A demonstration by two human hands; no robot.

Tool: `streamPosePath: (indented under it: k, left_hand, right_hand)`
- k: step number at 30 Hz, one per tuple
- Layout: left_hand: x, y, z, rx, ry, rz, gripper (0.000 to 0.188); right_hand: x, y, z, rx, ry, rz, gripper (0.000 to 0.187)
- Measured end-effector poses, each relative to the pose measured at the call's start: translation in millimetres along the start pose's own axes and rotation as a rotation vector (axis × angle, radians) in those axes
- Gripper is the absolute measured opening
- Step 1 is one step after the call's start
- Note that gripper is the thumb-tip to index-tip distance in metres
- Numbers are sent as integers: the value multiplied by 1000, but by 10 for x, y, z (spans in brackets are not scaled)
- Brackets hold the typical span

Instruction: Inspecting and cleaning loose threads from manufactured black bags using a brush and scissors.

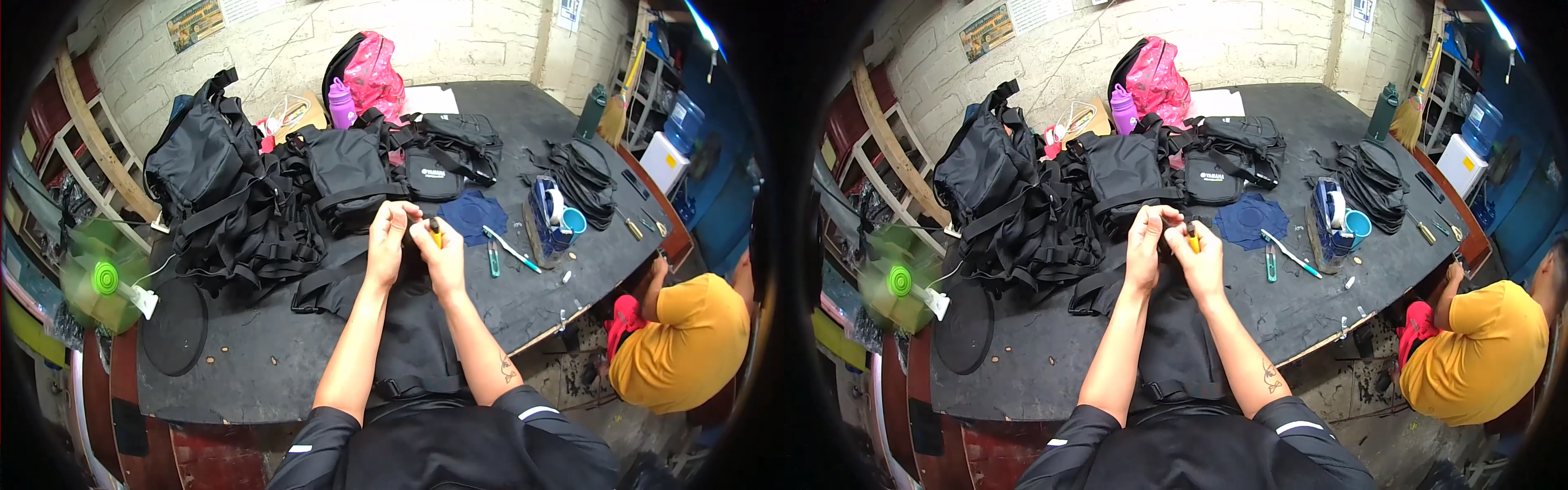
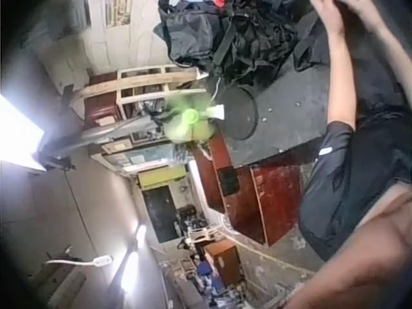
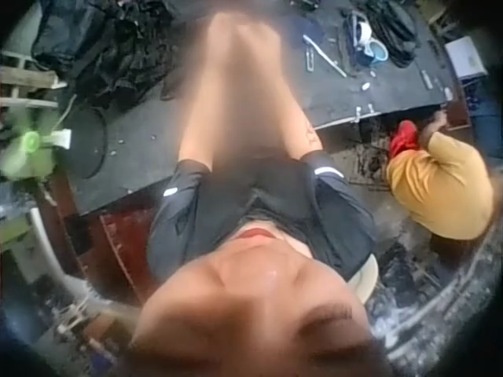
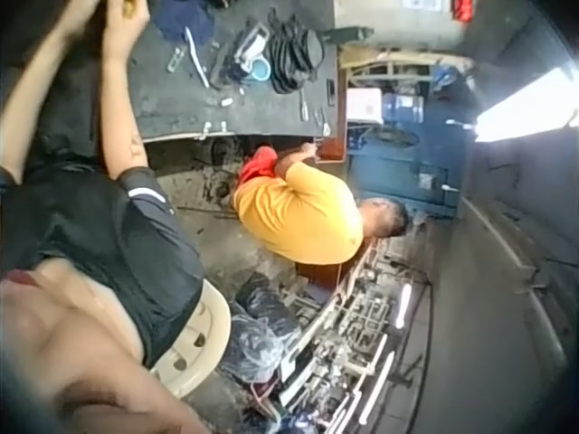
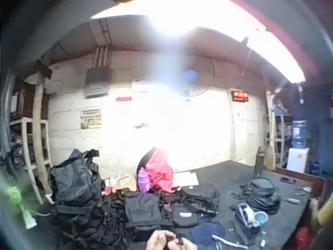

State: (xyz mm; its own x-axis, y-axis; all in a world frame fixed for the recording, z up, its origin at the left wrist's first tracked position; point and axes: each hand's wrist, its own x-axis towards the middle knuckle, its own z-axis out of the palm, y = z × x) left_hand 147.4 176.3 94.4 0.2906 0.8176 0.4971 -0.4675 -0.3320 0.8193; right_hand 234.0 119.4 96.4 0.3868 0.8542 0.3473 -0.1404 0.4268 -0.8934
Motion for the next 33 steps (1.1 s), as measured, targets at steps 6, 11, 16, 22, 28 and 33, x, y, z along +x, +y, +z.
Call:
streamPosePath:
  k: [6,11,16,22,28,33]
  left_hand:
    - [-133,-12,138,360,83,282,45]
    - [-76,50,176,5,196,55,7]
    - [50,-28,40,-524,102,-67,17]
    - [52,16,-73,-577,-1,-141,15]
    - [48,17,-129,-552,-27,-147,15]
    - [45,33,-127,-545,-16,-152,15]
  right_hand:
    - [127,-108,-153,335,17,161,11]
    - [77,-173,-75,163,-63,-78,17]
    - [14,-31,-44,-414,21,-180,22]
    - [-11,-96,49,-619,75,-216,22]
    - [-16,-72,83,-659,108,-286,18]
    - [-28,-79,98,-638,107,-263,19]
